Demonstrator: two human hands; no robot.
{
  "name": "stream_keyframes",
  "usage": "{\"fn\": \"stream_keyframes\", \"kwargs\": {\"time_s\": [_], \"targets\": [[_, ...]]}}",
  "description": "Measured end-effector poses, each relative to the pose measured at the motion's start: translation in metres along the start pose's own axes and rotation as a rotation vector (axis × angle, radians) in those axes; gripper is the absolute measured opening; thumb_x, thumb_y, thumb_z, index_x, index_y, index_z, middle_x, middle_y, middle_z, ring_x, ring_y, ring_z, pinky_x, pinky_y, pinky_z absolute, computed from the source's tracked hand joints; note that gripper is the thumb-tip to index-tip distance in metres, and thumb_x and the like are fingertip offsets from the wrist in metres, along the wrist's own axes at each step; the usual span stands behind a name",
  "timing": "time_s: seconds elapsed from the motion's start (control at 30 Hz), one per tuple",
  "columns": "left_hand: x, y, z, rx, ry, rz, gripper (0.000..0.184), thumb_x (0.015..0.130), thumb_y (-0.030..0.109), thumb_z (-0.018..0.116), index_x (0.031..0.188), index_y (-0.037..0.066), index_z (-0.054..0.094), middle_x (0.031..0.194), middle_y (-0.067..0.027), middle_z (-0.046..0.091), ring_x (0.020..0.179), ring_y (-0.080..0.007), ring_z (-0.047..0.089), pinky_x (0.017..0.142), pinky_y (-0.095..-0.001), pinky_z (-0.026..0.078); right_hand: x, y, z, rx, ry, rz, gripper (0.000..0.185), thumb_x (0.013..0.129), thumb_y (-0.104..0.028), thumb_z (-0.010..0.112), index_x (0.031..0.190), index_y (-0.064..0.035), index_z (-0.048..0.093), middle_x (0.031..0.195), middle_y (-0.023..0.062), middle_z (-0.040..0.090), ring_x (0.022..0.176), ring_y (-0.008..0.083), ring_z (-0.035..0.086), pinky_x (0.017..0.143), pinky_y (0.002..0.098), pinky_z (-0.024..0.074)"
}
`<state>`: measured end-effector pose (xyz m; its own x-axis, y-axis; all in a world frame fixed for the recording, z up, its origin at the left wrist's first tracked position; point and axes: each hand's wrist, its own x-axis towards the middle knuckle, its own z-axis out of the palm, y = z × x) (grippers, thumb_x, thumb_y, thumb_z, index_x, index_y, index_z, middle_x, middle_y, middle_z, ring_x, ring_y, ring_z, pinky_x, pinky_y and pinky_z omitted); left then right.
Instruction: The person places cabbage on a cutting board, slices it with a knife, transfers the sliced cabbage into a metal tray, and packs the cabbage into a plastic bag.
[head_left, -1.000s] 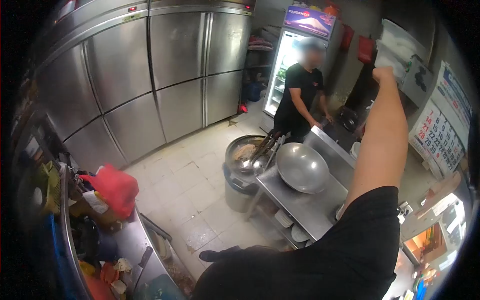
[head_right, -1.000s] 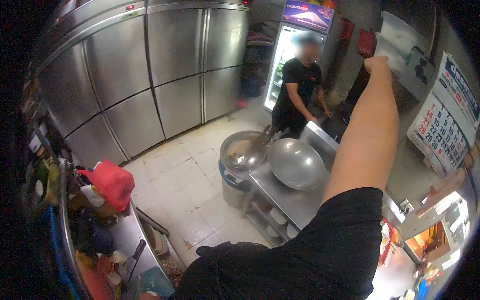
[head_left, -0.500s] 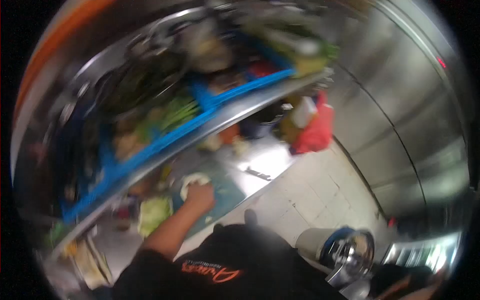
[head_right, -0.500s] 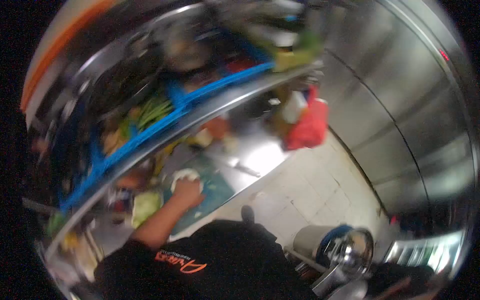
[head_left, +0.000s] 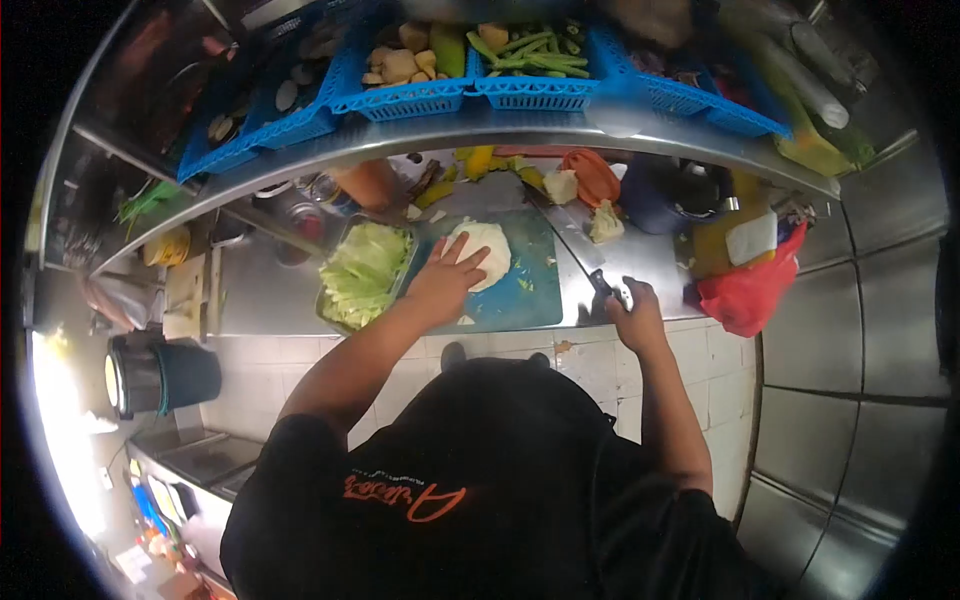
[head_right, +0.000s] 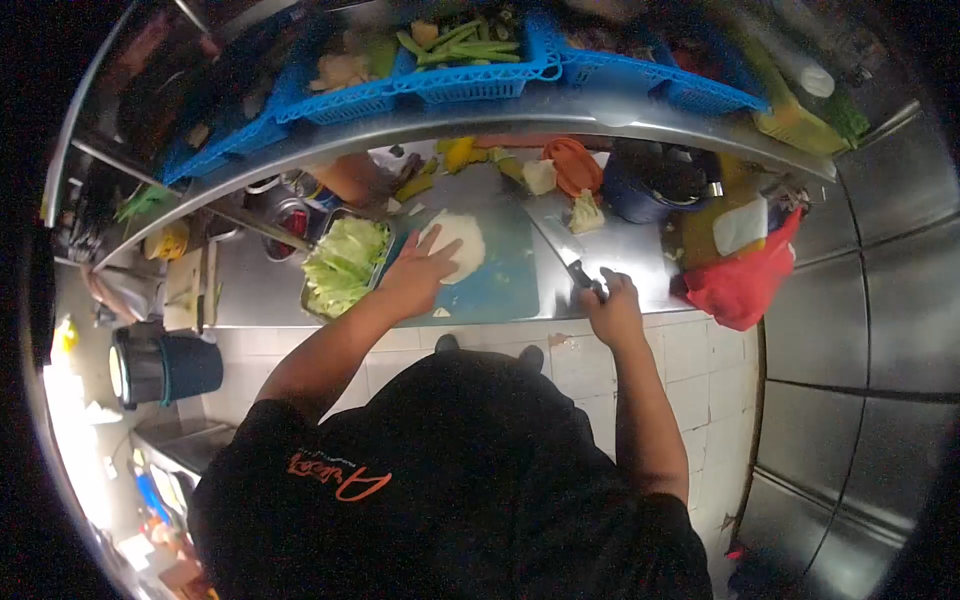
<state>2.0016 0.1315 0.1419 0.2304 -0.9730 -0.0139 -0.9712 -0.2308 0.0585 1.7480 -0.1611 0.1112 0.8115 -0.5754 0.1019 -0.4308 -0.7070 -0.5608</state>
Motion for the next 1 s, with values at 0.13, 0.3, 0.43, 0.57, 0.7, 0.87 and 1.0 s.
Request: {"fn": "stream_keyframes", "kwargs": {"time_s": [0.13, 0.3, 0.43, 0.57, 0.7, 0.87, 1.0], "targets": [[-0.028, 0.004, -0.003, -0.287, 0.198, -0.293, 0.042, 0.079, 0.018, 0.073, 0.119, 0.007, 0.066, 0.146, -0.0167, 0.049, 0.136, -0.0386, 0.044, 0.111, -0.0506, 0.038, 0.034, -0.017, 0.023, -0.139, -0.256, -0.014, 0.054, 0.081, -0.022, 0.074, 0.127, 0.0006, 0.056, 0.115, 0.0273, 0.063, 0.105, 0.0434, 0.062, 0.092, 0.0475, 0.0509], [0.0, 0.015, 0.013, -0.367, 0.218, -0.697, 0.073, 0.075, 0.037, 0.082, 0.134, 0.005, 0.052, 0.136, -0.0158, 0.051, 0.12, -0.0381, 0.055, 0.1, -0.0444, 0.049, 0.052, -0.02, 0.031, -0.174, -0.464, 0.117, 0.048, 0.083, -0.024, 0.071, 0.123, -0.0007, 0.055, 0.101, 0.027, 0.069, 0.094, 0.0432, 0.067, 0.084, 0.0503, 0.0532], [0.015, 0.005, 0.039, -0.468, 0.196, -0.6, 0.083, 0.075, 0.042, 0.081, 0.14, 0.006, 0.045, 0.143, -0.0162, 0.046, 0.125, -0.0381, 0.052, 0.104, -0.046, 0.046, 0.033, -0.055, 0.001, 0.038, -0.464, 0.242, 0.039, 0.093, -0.028, 0.061, 0.116, 0.0019, 0.055, 0.097, 0.0303, 0.068, 0.098, 0.0471, 0.066, 0.084, 0.0522, 0.0521], [0.001, 0.005, 0.034, -0.439, 0.238, -0.503, 0.077, 0.079, 0.036, 0.079, 0.141, 0.006, 0.045, 0.15, -0.016, 0.041, 0.132, -0.0383, 0.046, 0.108, -0.0489, 0.042, 0.001, -0.072, 0.004, 0.042, -0.367, 0.189, 0.03, 0.096, -0.023, 0.053, 0.11, 0.0032, 0.056, 0.096, 0.0337, 0.066, 0.092, 0.0492, 0.066, 0.081, 0.0527, 0.0513], [-0.042, 0.025, 0.035, -0.586, 0.391, -0.525, 0.058, 0.083, 0.032, 0.076, 0.131, 0.006, 0.057, 0.131, -0.0172, 0.06, 0.118, -0.0363, 0.058, 0.099, -0.0447, 0.049, -0.018, -0.051, 0.026, -0.091, -0.538, 0.14, 0.029, 0.098, -0.026, 0.053, 0.111, -0.0003, 0.056, 0.095, 0.0314, 0.068, 0.091, 0.0502, 0.065, 0.081, 0.0566, 0.0512], [-0.091, 0.038, 0.03, -0.789, 0.17, -0.672, 0.049, 0.083, 0.031, 0.076, 0.123, 0.007, 0.064, 0.11, -0.0129, 0.071, 0.09, -0.0297, 0.069, 0.081, -0.0412, 0.057, 0.006, -0.086, 0.029, -0.221, -0.354, 0.097, 0.038, 0.092, -0.027, 0.061, 0.119, -0.0011, 0.054, 0.093, 0.0277, 0.069, 0.089, 0.0439, 0.068, 0.079, 0.0515, 0.0534], [-0.1, 0.026, 0.051, -0.97, 0.129, -0.639, 0.047, 0.083, 0.032, 0.076, 0.119, 0.004, 0.065, 0.099, -0.0148, 0.074, 0.086, -0.0282, 0.073, 0.078, -0.0398, 0.057, 0.042, -0.091, 0.051, -0.337, -0.286, -0.018, 0.036, 0.087, -0.023, 0.064, 0.116, -0.0014, 0.058, 0.096, 0.0233, 0.068, 0.088, 0.0417, 0.067, 0.079, 0.0496, 0.0537]]}}
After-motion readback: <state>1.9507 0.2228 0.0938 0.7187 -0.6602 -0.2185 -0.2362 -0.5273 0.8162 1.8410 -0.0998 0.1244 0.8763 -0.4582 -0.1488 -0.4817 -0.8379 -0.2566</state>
